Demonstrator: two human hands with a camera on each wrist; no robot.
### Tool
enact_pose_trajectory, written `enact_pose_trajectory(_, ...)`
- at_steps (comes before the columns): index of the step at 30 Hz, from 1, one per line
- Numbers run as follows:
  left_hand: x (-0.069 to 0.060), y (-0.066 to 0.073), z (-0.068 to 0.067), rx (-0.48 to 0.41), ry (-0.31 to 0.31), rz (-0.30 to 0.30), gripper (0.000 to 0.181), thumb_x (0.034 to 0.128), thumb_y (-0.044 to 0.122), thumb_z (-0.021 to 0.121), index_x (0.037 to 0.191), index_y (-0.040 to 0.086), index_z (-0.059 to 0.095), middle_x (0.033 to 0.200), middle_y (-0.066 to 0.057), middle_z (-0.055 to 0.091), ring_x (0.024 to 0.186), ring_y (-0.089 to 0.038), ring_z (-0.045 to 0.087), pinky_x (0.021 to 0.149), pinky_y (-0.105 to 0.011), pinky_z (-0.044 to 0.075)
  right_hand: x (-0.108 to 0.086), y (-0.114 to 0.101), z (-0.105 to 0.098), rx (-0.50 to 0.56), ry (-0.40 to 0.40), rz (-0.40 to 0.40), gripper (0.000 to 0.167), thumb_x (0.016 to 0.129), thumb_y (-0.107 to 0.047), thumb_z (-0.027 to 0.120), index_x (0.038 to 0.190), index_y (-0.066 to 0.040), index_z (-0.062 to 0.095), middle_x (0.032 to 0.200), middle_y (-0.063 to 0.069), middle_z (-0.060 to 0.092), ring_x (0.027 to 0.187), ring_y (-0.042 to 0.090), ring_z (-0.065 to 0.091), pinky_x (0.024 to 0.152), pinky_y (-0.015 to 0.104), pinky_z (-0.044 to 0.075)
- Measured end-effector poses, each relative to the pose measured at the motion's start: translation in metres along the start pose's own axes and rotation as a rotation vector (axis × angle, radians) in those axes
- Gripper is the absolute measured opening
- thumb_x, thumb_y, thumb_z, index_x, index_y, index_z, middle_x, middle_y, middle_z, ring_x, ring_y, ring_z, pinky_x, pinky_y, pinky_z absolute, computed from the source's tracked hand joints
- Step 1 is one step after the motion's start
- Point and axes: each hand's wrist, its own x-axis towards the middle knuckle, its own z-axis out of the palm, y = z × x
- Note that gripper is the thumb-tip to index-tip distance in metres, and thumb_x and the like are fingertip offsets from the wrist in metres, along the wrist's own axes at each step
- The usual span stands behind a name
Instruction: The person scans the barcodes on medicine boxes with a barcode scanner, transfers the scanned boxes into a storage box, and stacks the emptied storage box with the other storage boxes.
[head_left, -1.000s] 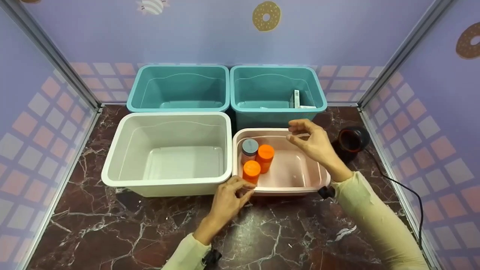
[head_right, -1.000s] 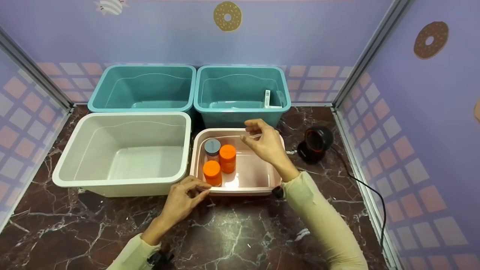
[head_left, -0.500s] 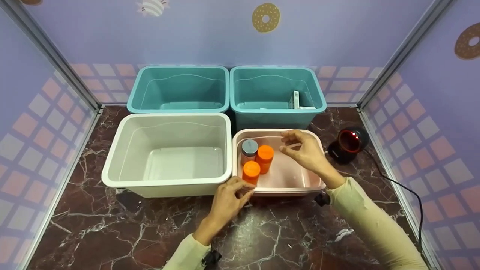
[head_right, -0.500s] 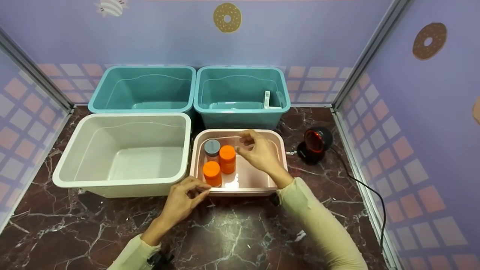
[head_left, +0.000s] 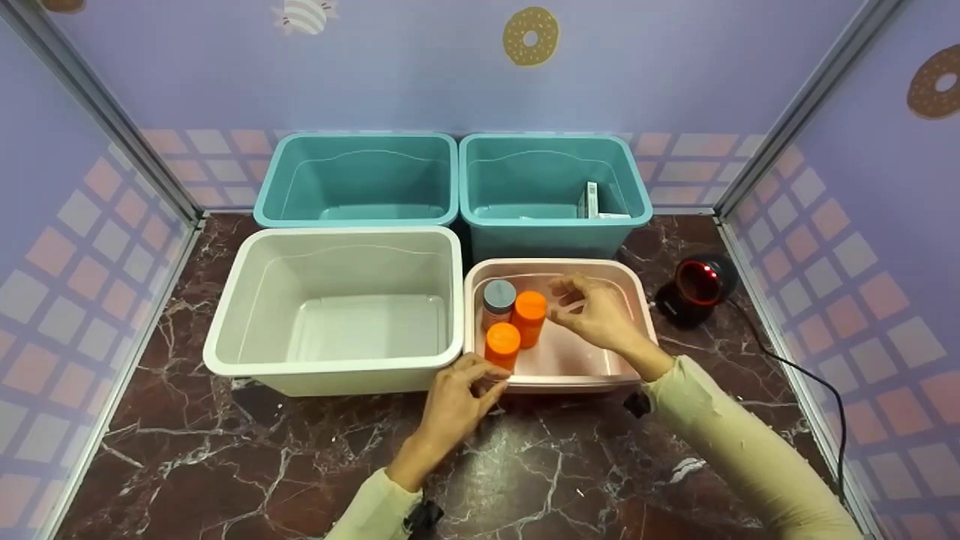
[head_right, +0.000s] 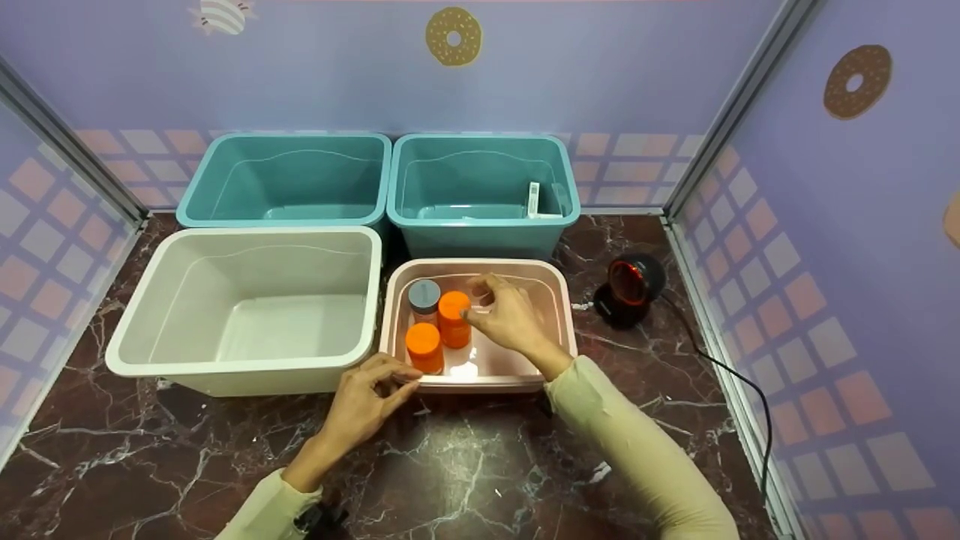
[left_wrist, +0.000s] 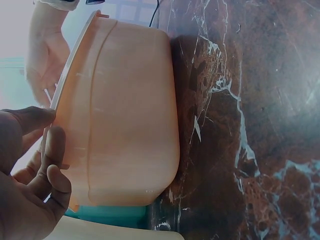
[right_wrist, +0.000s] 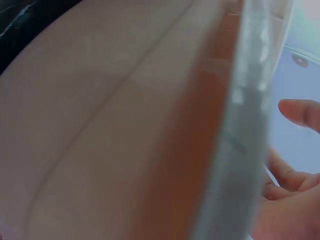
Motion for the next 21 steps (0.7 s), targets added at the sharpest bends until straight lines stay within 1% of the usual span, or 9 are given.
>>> enact_pose_trajectory(6,0.0,0.0,0.0,-0.002,0.001,0.008,0.011,0.0835,0.018,0.081,0.095,0.017,0.078,0.091,0.002,0.07,0.071,-0.009,0.065,0.063,-0.021,0.053,0.002,0.004,0.006,-0.023,-0.047,0.029,0.046,0.081,-0.013,0.076,0.123,0.0,0.063,0.114,0.017,0.07,0.099,0.032,0.068,0.089,0.047,0.057)
enact_pose_trajectory(10,0.0,-0.001,0.0,0.005,-0.001,0.009,0.012,0.0832,0.017,0.081,0.095,0.018,0.078,0.091,0.003,0.07,0.072,-0.01,0.064,0.064,-0.022,0.053,0.004,0.007,0.009,-0.059,-0.055,0.04,0.047,0.08,-0.016,0.077,0.123,-0.003,0.063,0.115,0.015,0.07,0.1,0.031,0.069,0.086,0.044,0.057)
enact_pose_trajectory(13,0.0,0.0,0.0,0.014,-0.007,0.008,0.012,0.0832,0.017,0.081,0.095,0.018,0.078,0.092,0.003,0.07,0.072,-0.01,0.063,0.065,-0.023,0.053,0.006,0.009,0.011,-0.063,-0.063,0.043,0.047,0.08,-0.014,0.077,0.124,-0.004,0.063,0.116,0.015,0.07,0.099,0.031,0.069,0.085,0.043,0.057)
enact_pose_trajectory(17,0.0,0.001,-0.001,0.017,-0.013,-0.002,0.012,0.0838,0.018,0.08,0.095,0.018,0.078,0.092,0.003,0.07,0.069,-0.009,0.062,0.063,-0.021,0.052,0.009,0.012,0.015,-0.065,-0.076,0.068,0.049,0.079,-0.016,0.078,0.125,-0.006,0.062,0.116,0.015,0.069,0.098,0.031,0.07,0.086,0.042,0.057)
enact_pose_trajectory(21,0.0,0.001,-0.002,0.011,-0.014,-0.008,0.011,0.084,0.018,0.08,0.095,0.018,0.078,0.091,0.003,0.069,0.068,-0.007,0.062,0.062,-0.02,0.052,0.012,0.016,0.019,-0.061,-0.092,0.092,0.051,0.079,-0.017,0.078,0.126,-0.007,0.06,0.115,0.016,0.069,0.1,0.035,0.069,0.089,0.043,0.057)
